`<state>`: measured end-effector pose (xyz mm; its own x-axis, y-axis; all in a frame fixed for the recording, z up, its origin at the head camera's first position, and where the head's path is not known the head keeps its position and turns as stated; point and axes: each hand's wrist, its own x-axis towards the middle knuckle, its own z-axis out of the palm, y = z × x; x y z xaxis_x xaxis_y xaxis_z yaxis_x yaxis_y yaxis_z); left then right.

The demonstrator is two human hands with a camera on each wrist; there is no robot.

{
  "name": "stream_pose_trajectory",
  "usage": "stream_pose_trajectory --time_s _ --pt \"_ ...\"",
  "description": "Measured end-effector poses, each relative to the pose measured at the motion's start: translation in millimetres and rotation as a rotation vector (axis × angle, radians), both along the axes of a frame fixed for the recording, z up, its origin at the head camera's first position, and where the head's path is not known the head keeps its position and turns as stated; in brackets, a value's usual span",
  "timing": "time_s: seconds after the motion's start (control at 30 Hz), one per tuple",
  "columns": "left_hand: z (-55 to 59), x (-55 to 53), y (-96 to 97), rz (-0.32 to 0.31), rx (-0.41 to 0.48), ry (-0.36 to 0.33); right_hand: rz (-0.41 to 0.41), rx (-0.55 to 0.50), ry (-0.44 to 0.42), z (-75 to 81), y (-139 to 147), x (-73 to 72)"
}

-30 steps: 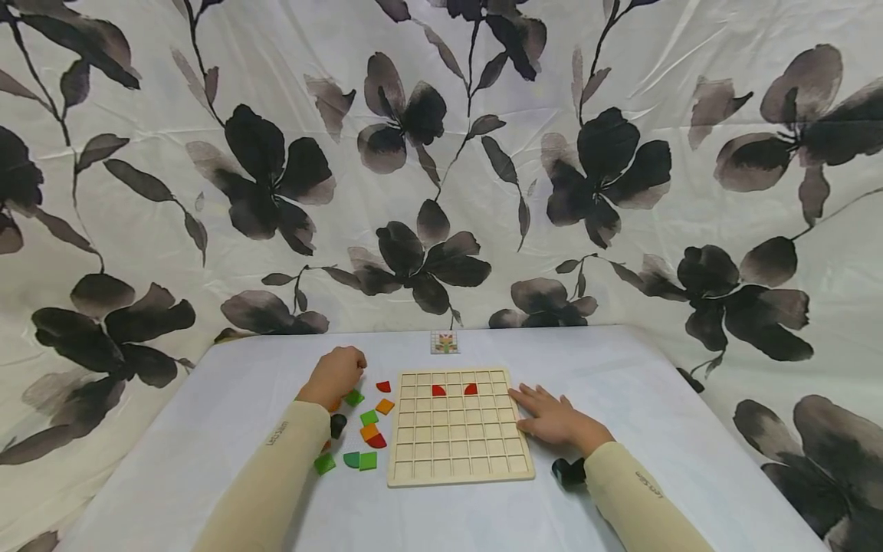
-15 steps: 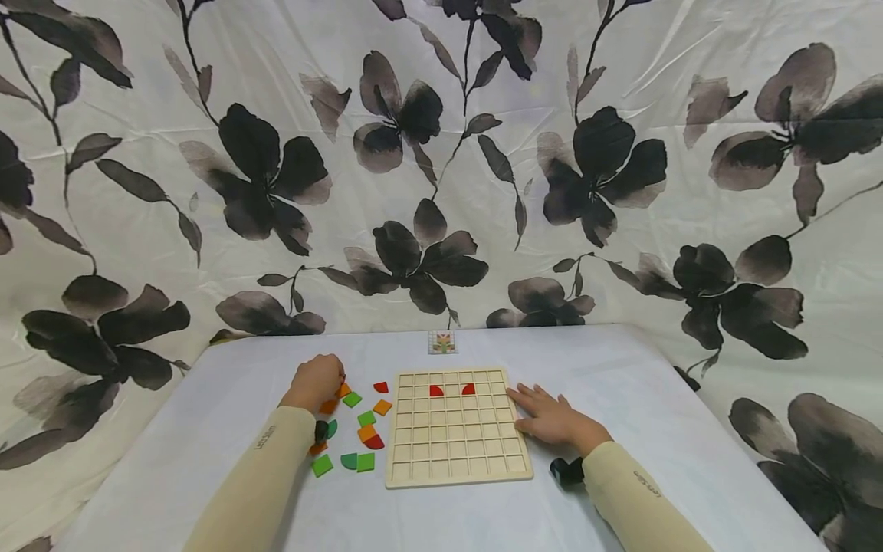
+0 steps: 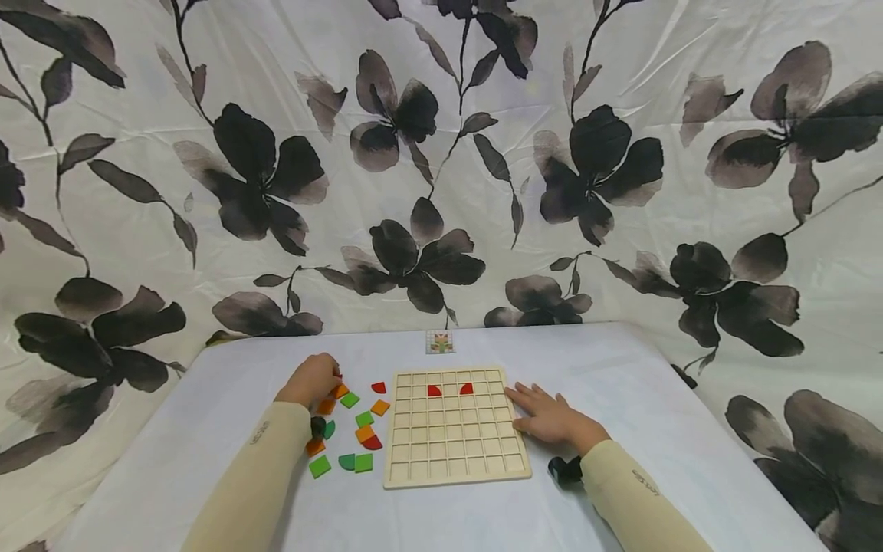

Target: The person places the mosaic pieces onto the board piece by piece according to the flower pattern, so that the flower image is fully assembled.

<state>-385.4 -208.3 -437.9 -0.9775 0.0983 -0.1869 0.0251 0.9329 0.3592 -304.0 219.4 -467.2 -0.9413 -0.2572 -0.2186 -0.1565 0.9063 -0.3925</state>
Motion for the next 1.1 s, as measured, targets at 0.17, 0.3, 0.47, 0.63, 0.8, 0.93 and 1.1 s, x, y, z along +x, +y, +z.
stream_pose_trajectory --time_s 0.17,0.3,0.47,0.63,0.8,0.93,1.1 --pt "-4.9 -7.3 -10.7 -0.006 0.049 0.005 0.004 0.007 -0.001 0.5 -0.9 -1.2" --pt "-4.8 -8.7 -14.4 0.033 0.097 -0.028 0.008 -0.003 0.002 1.0 -1.8 -1.8" --pt "1.0 -5.1 -9.5 0.038 0.099 -0.012 0.011 0.004 -0.002 0.6 -3.0 -2.1" --pt "11.6 -1.9 9.5 -0.015 0.089 0.04 0.009 0.004 -0.004 1.9 -3.4 -1.8" --pt "16.2 -0.3 36.3 -0.055 0.076 0.071 0.01 0.005 -0.013 2.2 -3.8 -1.5" --pt "18.4 1.5 60.7 -0.099 0.057 0.087 0.01 0.022 -0.008 2.4 -3.7 -1.9" --pt "19.0 7.1 90.9 -0.182 0.052 0.129 0.006 0.055 0.014 2.6 -3.7 -1.6"
